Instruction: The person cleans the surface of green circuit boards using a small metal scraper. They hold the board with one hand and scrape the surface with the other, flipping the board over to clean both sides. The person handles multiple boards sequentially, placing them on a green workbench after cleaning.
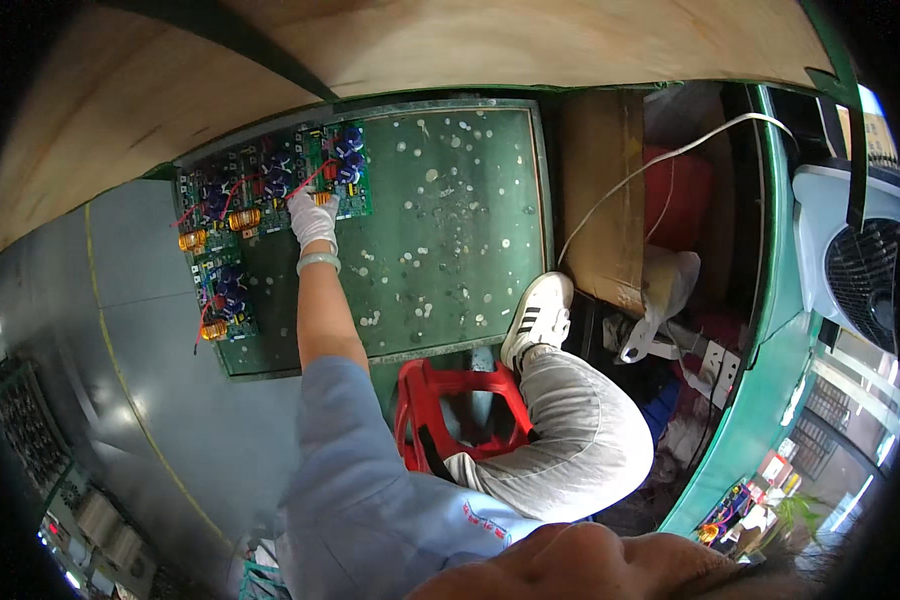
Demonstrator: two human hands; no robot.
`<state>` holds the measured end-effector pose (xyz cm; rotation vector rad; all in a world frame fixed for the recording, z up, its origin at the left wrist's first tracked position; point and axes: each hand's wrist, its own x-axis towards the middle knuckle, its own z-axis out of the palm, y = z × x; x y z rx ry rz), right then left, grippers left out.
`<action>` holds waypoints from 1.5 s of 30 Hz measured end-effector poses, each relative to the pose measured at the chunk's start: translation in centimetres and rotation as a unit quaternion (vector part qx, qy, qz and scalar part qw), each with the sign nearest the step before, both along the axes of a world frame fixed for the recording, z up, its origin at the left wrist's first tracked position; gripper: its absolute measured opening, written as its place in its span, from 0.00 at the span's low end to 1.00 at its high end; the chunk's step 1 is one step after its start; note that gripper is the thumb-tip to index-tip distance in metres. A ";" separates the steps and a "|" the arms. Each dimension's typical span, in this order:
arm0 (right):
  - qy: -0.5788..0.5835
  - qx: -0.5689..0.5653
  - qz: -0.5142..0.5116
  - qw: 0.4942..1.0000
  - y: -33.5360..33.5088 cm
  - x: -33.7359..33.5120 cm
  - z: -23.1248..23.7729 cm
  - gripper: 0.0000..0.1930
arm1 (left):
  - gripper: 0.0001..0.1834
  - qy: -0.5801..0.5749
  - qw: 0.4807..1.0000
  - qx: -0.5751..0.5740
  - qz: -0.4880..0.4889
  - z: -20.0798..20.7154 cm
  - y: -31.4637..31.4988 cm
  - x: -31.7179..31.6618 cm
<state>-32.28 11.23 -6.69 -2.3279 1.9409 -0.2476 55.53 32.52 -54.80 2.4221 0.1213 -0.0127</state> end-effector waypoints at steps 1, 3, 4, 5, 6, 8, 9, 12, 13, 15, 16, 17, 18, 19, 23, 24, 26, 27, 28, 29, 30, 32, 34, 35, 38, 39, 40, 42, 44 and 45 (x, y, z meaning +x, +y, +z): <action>0.021 0.007 -0.084 0.996 1.7 0.1 -0.1 0.21 | 0.29 -0.018 0.998 -0.054 -0.012 2.2 -1.3 -0.9; 0.045 0.026 -0.231 0.972 1.0 2.0 -0.4 0.22 | 0.31 -0.012 0.982 -0.190 -0.008 2.1 -0.1 -1.5; 0.054 0.025 -0.334 0.941 2.5 3.3 -0.5 0.22 | 0.31 0.070 0.919 -0.388 0.034 4.4 -2.3 -3.3; -0.042 0.018 -0.368 0.929 2.8 7.5 -0.7 0.23 | 0.32 0.010 0.937 -0.349 0.008 6.1 -3.2 -5.3; -0.123 -0.002 -0.380 0.917 1.1 11.5 1.0 0.23 | 0.30 -0.024 0.987 -0.155 0.043 4.8 -1.6 -8.1; -0.175 -0.046 -0.325 0.928 2.6 8.6 0.8 0.20 | 0.29 -0.004 1.000 -0.028 0.013 9.1 -4.8 -14.3; -0.127 -0.041 -0.299 0.945 0.4 9.6 1.6 0.19 | 0.29 -0.003 0.990 -0.136 0.032 7.2 -4.8 -16.5; 0.001 -0.065 -0.250 0.966 -2.1 9.0 4.3 0.18 | 0.30 0.168 0.831 -0.520 0.105 2.4 -10.3 -18.5; -0.053 -0.083 -0.241 0.966 -1.5 7.8 3.8 0.18 | 0.31 -0.017 0.901 -0.431 -0.049 5.9 -13.8 -20.6; -0.064 -0.121 -0.227 0.964 -1.7 1.9 1.7 0.17 | 0.28 -0.042 0.883 -0.437 -0.168 15.5 -19.3 -22.2; -0.038 -0.188 -0.191 0.963 -1.8 -1.7 0.6 0.16 | 0.26 -0.050 0.850 -0.471 -0.230 20.4 -21.8 -23.2; 0.005 -0.234 -0.186 0.954 -2.9 -3.1 0.1 0.16 | 0.25 -0.036 0.829 -0.491 -0.265 26.2 -23.5 -24.1; 0.017 -0.253 -0.188 0.949 -4.3 -4.5 0.2 0.18 | 0.25 -0.022 0.809 -0.507 -0.297 31.9 -24.7 -25.3; 0.027 -0.270 -0.190 0.943 -5.8 -5.9 0.2 0.19 | 0.21 -0.014 0.801 -0.490 -0.343 36.7 -25.6 -26.0; 0.077 -0.288 -0.186 0.936 -9.5 -14.8 0.1 0.29 | 0.18 0.072 0.635 -0.522 -0.564 49.6 -29.2 -34.4; -0.008 -0.236 -0.226 0.945 -10.4 -13.9 0.5 0.29 | 0.17 0.079 0.601 -0.502 -0.617 51.9 -30.0 -36.9; -0.261 -0.151 -0.253 0.919 -13.2 -12.4 2.0 0.26 | 0.17 0.109 0.507 -0.450 -0.727 56.0 -31.5 -41.1; -0.430 -0.075 -0.276 0.857 -14.2 -10.5 3.5 0.24 | 0.16 0.103 0.479 -0.418 -0.765 57.1 -31.9 -43.1; -0.340 -0.071 -0.254 0.903 -14.2 -14.6 1.9 0.23 | 0.16 0.110 0.430 -0.395 -0.804 58.1 -32.0 -45.9; -0.266 -0.078 -0.239 0.931 -14.7 -14.1 2.1 0.23 | 0.14 0.128 0.418 -0.386 -0.812 58.5 -32.0 -47.2; -0.189 -0.084 -0.225 0.952 -15.1 -13.7 2.4 0.23 | 0.13 0.129 0.414 -0.377 -0.818 58.9 -32.0 -48.8; -0.149 -0.029 -0.193 0.969 -15.3 -11.1 4.5 0.23 | 0.13 0.174 0.408 -0.348 -0.826 58.1 -32.8 -50.3; -0.096 -0.016 -0.124 0.987 -14.1 -9.1 6.7 0.22 | 0.12 0.226 0.422 -0.345 -0.807 57.3 -33.4 -52.1; -0.071 -0.033 -0.068 0.995 -13.2 -7.4 6.5 0.21 | 0.11 0.249 0.434 -0.346 -0.794 57.1 -33.7 -53.1; -0.063 -0.041 0.019 0.997 -9.9 -1.6 6.1 0.19 | 0.12 0.236 0.428 -0.310 -0.815 55.8 -33.7 -56.0; -0.459 0.035 0.014 0.887 -8.8 -1.8 2.5 0.19 | 0.12 0.228 0.412 -0.299 -0.830 55.2 -33.5 -57.4; -0.105 -0.016 -0.009 0.994 -8.2 3.6 5.3 0.18 | 0.12 0.204 0.420 -0.280 -0.839 54.4 -33.8 -57.1; -0.097 -0.004 0.011 0.995 -6.3 8.5 6.7 0.20 | 0.12 0.165 0.423 -0.268 -0.850 52.6 -34.5 -57.2; -0.683 0.180 -0.017 0.708 -4.3 11.2 5.0 0.24 | 0.12 0.097 0.412 -0.264 -0.867 51.8 -35.0 -57.1; -0.353 -0.021 0.167 0.920 -3.5 9.5 5.7 0.25 | 0.10 0.028 0.409 -0.302 -0.861 52.0 -35.1 -56.9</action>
